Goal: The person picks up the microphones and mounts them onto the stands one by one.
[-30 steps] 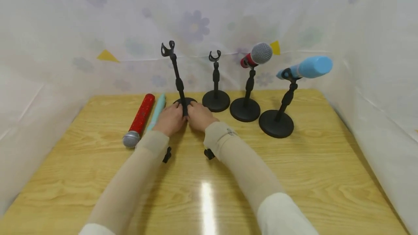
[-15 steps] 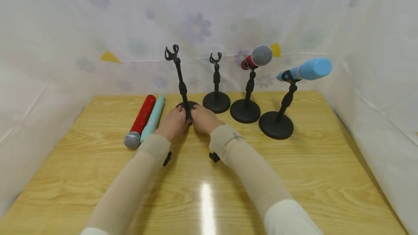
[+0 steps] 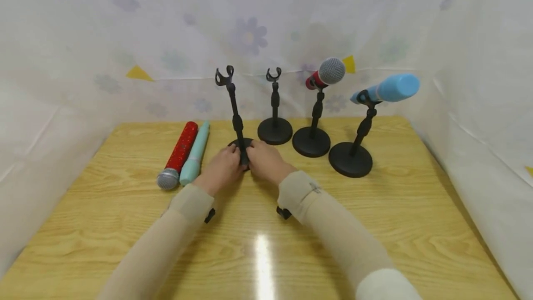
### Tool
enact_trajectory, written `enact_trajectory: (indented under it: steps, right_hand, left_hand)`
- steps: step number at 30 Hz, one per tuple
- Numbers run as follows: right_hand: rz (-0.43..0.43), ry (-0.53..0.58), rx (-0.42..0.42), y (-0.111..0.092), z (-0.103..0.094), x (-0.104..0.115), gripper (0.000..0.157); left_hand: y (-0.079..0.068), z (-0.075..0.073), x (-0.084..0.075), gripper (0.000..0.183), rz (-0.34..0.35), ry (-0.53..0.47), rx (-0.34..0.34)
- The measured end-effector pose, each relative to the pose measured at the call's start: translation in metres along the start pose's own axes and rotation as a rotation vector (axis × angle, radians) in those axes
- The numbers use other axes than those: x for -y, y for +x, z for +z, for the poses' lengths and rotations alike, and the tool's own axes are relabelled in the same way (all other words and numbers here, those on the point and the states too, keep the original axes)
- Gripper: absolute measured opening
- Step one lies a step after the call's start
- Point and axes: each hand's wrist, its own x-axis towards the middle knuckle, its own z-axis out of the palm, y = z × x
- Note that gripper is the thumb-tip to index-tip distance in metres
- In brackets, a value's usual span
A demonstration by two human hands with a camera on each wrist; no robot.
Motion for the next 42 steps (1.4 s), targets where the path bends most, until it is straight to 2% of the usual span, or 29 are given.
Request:
enact_trajectory:
  steps: [3, 10, 16, 23, 28, 35, 42]
  right_hand:
    - [-0.019, 0.0, -0.049, -0.012, 0.003, 0.0, 0.022]
    - [-0.043, -0.002, -0.1, -0.037, 0.004, 0.0, 0.02]
    - [-0.071, 0.044, -0.148, -0.054, 0.005, 0.001, 0.019]
    - [-0.096, 0.037, -0.193, -0.077, 0.007, 0.002, 0.024]
    - [-0.1, 0.02, -0.22, -0.092, 0.007, 0.002, 0.028]
    - [-0.098, 0.079, -0.264, -0.109, 0.006, 0.001, 0.025]
    - [-0.093, 0.144, -0.231, -0.126, 0.007, -0.002, 0.032]
  left_hand:
    - [-0.007, 0.0, -0.004, 0.053, 0.041, -0.02, -0.028]
    - [-0.021, 0.001, -0.01, 0.048, 0.147, -0.075, -0.069]
    - [-0.03, 0.004, -0.012, 0.04, 0.147, -0.2, -0.094]
    - [-0.041, 0.005, -0.018, 0.053, 0.181, -0.219, -0.1]
    - [-0.046, 0.003, -0.025, 0.058, 0.194, -0.231, -0.069]
    - [-0.053, 0.0, -0.035, 0.058, 0.213, -0.236, -0.021]
    - [-0.059, -0.003, -0.044, 0.059, 0.248, -0.231, -0.001]
